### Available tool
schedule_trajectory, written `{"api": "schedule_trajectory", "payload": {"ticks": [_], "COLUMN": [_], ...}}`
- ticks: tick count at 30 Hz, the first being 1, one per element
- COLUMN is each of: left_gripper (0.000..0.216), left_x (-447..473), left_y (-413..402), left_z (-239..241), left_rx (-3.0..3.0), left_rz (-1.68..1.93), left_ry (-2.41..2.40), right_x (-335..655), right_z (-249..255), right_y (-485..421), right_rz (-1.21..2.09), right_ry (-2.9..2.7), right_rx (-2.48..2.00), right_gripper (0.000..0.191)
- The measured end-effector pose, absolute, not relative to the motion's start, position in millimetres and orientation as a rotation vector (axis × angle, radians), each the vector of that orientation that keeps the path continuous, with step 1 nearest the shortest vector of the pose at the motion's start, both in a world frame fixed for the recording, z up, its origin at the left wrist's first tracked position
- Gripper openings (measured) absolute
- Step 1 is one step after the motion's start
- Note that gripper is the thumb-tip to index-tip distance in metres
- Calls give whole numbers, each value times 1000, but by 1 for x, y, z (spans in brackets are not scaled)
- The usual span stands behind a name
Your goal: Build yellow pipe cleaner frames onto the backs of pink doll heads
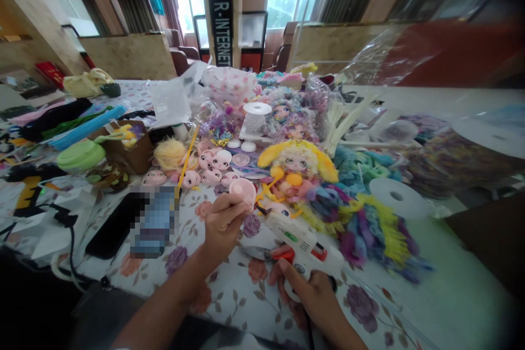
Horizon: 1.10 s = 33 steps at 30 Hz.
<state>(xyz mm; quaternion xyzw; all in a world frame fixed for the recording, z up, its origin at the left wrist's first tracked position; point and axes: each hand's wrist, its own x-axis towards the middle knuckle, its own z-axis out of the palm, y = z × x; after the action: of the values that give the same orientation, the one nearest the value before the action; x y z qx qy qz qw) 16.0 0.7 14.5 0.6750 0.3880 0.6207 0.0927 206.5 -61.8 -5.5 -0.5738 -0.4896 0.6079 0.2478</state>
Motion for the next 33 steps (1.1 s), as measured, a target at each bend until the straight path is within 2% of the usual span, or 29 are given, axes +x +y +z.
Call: {"api": "schedule_trajectory", "payload": {"ticks": [5,20,27,33], "left_gripper": [14,14,15,18], "left_x": [16,14,13,13], "left_y": [0,-1,-2,-2], "left_z": [16,16,18,16], "left_rx": [2045,2232,2325,2323], "left_rz": [1836,1838,1825,1802], "left_ry": [1163,1223,1257,1248], "right_x": [207,207,206,206], "right_z": [-9,-7,-5,4], "right_y": [-62,-61,-60,-58], "right_rz": [1664,1654,1682,1693], "right_ry": [-1350,-1348,-1333,-1316], "right_rx": [-1614,-1639,-1612,-1548], "right_gripper": [65,65,63,53]}}
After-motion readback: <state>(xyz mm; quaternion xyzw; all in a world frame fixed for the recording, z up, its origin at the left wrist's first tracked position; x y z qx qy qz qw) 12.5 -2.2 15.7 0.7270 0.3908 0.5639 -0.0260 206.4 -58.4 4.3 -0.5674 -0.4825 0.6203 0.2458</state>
